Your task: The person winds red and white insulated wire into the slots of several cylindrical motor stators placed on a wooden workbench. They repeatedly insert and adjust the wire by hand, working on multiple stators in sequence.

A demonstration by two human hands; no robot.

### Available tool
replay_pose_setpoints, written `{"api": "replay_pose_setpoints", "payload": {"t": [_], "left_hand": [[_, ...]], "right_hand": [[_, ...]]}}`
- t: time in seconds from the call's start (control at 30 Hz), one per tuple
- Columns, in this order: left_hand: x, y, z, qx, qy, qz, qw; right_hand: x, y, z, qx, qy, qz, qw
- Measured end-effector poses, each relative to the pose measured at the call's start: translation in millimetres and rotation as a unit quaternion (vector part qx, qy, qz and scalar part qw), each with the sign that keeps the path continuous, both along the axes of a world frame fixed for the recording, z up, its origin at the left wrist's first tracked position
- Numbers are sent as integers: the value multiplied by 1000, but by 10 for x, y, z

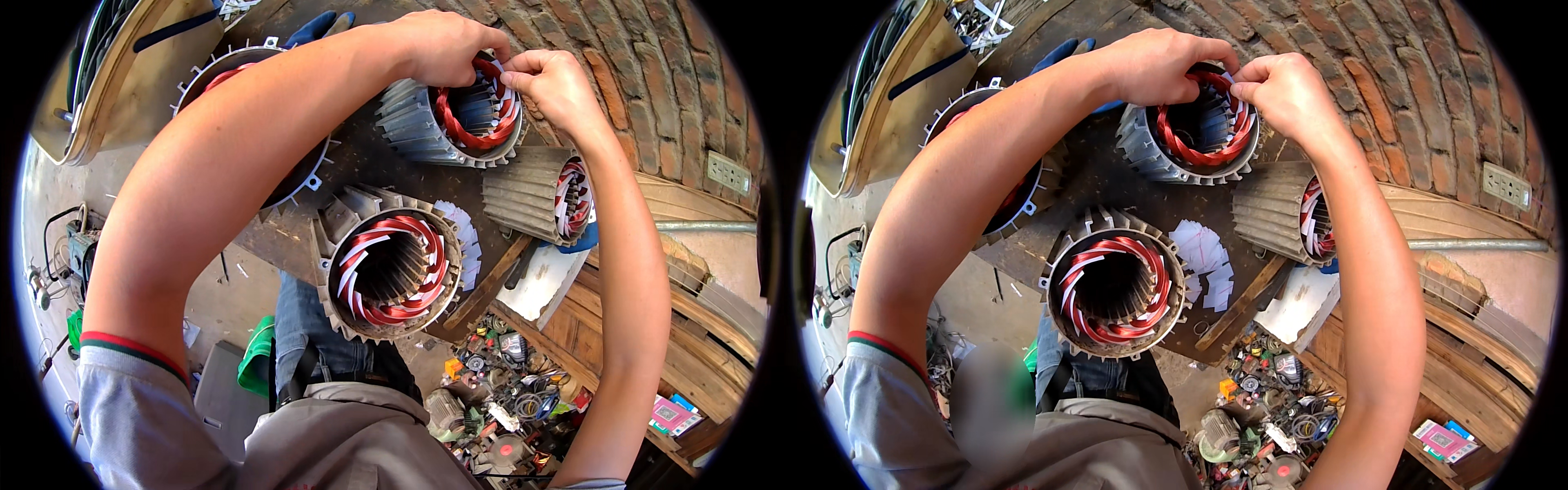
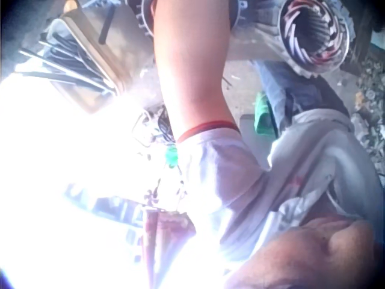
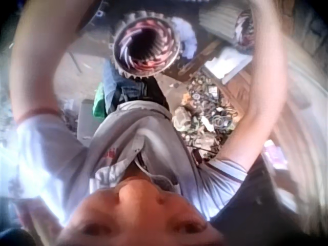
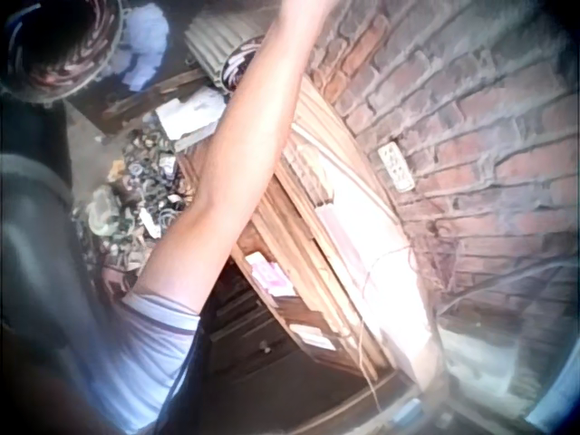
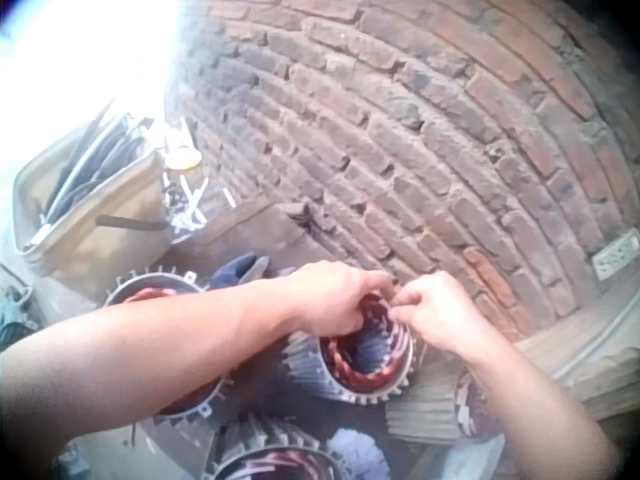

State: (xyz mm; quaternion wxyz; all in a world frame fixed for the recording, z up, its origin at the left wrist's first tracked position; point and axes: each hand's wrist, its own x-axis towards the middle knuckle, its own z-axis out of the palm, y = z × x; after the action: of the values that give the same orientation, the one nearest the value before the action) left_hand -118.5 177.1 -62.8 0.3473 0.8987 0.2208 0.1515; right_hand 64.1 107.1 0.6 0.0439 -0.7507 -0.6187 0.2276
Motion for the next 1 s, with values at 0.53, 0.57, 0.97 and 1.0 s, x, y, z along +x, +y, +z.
{"api": "replay_pose_setpoints", "payload": {"t": [0.53, 0.57, 0.97, 1.0], "left_hand": [[-6, 30, 53, 41, -15, -47, 998], [26, 34, 25, 52, -8, -34, 998], [41, -36, 32, 52, 25, -22, 998], [55, -49, 37, 53, 24, -15, 998]], "right_hand": [[-55, -74, -81, 91, -73, 75, 990], [-69, -71, -73, 88, -58, 61, 993], [-83, -211, -127, 131, -58, 55, 988], [-82, -238, -100, 122, -61, 44, 990]]}}
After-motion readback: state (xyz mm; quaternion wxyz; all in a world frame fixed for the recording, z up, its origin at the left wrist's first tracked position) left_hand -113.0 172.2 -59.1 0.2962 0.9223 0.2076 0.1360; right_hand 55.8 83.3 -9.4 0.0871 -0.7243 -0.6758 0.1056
